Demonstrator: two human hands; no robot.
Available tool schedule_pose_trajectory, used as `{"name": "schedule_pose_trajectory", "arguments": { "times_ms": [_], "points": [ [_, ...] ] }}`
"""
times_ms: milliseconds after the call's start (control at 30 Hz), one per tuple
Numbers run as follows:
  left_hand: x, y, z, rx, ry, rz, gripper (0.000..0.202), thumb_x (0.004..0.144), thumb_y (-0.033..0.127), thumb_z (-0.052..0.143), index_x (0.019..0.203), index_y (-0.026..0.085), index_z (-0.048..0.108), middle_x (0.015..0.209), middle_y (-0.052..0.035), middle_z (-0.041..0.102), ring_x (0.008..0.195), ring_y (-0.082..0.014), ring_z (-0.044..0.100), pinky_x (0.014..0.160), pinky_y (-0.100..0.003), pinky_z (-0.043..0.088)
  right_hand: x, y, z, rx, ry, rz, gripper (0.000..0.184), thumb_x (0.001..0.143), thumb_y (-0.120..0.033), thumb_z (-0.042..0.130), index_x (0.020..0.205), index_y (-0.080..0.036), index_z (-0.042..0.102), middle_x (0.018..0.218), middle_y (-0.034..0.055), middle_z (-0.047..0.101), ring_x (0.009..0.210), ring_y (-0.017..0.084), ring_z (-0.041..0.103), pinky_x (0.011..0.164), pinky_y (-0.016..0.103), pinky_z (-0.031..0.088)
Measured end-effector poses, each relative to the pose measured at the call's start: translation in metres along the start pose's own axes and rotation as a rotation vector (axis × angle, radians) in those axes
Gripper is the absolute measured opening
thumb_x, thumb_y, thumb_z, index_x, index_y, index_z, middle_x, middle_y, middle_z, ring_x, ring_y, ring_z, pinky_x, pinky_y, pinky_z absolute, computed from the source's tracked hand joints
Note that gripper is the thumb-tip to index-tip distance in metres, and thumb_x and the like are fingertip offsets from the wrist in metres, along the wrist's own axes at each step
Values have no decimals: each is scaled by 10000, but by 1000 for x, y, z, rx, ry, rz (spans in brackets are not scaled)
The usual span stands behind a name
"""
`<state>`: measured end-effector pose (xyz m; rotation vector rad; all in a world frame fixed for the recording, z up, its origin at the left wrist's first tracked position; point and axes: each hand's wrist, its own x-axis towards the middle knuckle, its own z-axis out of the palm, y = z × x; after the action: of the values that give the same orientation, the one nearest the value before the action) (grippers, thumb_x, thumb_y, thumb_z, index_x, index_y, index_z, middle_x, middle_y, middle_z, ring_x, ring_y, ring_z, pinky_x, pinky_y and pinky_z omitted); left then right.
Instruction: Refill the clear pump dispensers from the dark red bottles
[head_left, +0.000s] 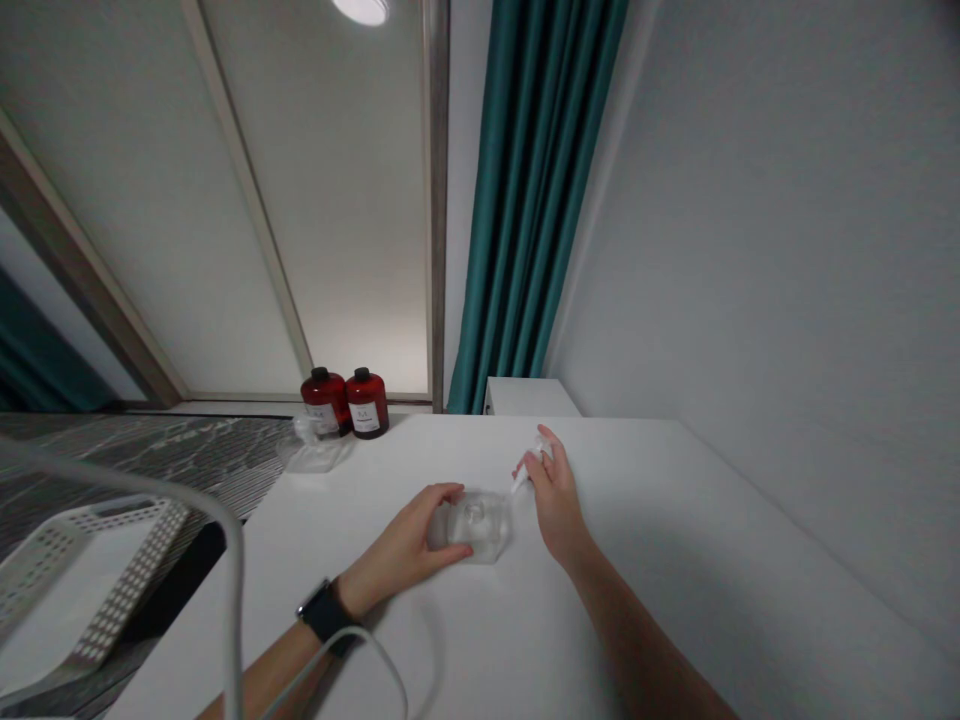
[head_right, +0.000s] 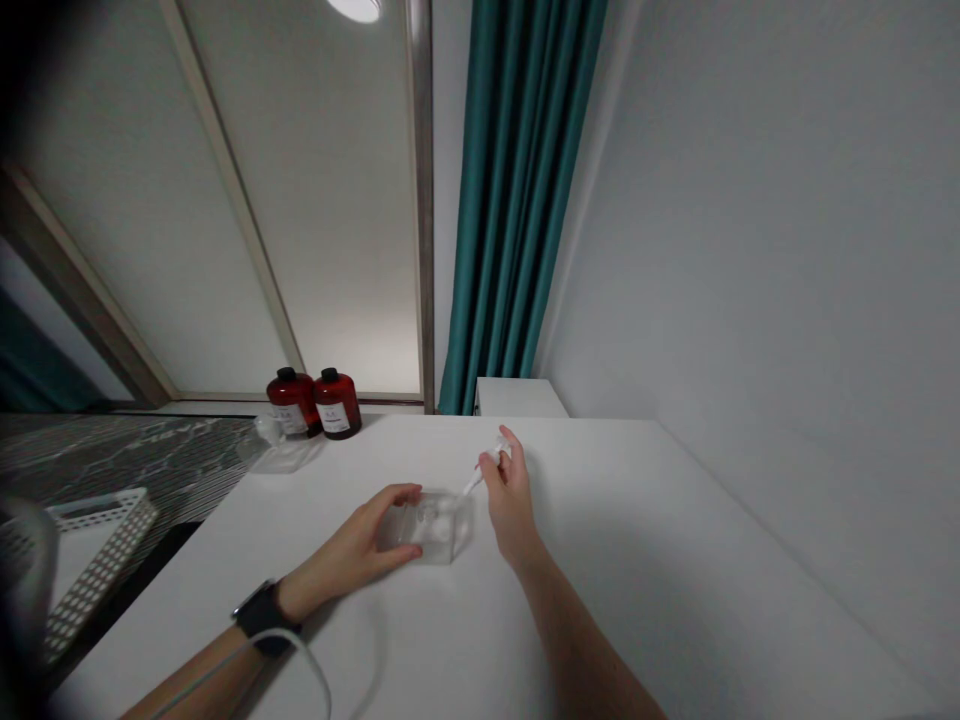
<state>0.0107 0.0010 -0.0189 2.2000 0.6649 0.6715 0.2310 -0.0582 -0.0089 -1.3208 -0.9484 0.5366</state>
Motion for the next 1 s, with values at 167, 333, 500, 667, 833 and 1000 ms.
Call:
{"name": "schedule_pose_trajectory", "arguments": {
  "times_ms": [167, 333, 500, 667, 833, 1000],
  "points": [
    [1, 4, -2, 15, -6, -1, 573, 787, 288, 749, 1301, 215, 506, 1265, -113, 636, 1172, -298, 604, 1049, -502, 470, 13, 11, -26, -750, -203, -48, 541, 917, -283, 425, 1442, -153, 411, 791, 4, 661, 687, 182, 611, 720, 303, 464],
    [0, 5, -3, 27, 8, 20, 576, 783, 298, 748, 1299, 211, 508, 1250, -119, 648, 1158, -305, 617, 1034, -501, 485, 8, 16, -27, -984, -283, -75, 539, 856, -207, 535, 1395, -189, 519, 1126, 119, 732, 1009, 259, 644, 946, 401, 357],
    [1, 5, -3, 33, 3, 33, 580, 787, 302, 749, 1303, 205, 502, 1246, -119, 647, 1159, -302, 622, 1034, -488, 490, 3, 16, -21, -1126, -373, -103, 527, 885, -243, 544, 1409, -205, 527, 1188, 146, 729, 1063, 293, 641, 934, 426, 332],
    [2, 5, -3, 39, 6, 38, 587, 779, 305, 751, 1304, 222, 502, 1242, -112, 651, 1154, -312, 624, 1028, -506, 491, 2, 15, -22, -1179, -407, -145, 488, 911, -295, 546, 1396, -230, 549, 1181, 141, 735, 1058, 303, 646, 907, 427, 327],
    [0, 1, -2, 44, -1, 38, 593, 791, 307, 742, 1319, 223, 485, 1251, -115, 640, 1164, -316, 612, 1032, -520, 482, 1, 11, -23, -1167, -363, -179, 500, 911, -364, 573, 1394, -239, 545, 1149, 128, 747, 1042, 292, 646, 893, 406, 330],
    [-1, 0, 0, 53, 0, 44, 600, 800, 288, 735, 1335, 226, 471, 1270, -111, 622, 1179, -301, 598, 1042, -481, 473, 7, 7, -25, -1067, -251, -204, 389, 936, -292, 497, 1289, -179, 614, 923, 93, 751, 896, 249, 661, 861, 375, 359]
  ]
}}
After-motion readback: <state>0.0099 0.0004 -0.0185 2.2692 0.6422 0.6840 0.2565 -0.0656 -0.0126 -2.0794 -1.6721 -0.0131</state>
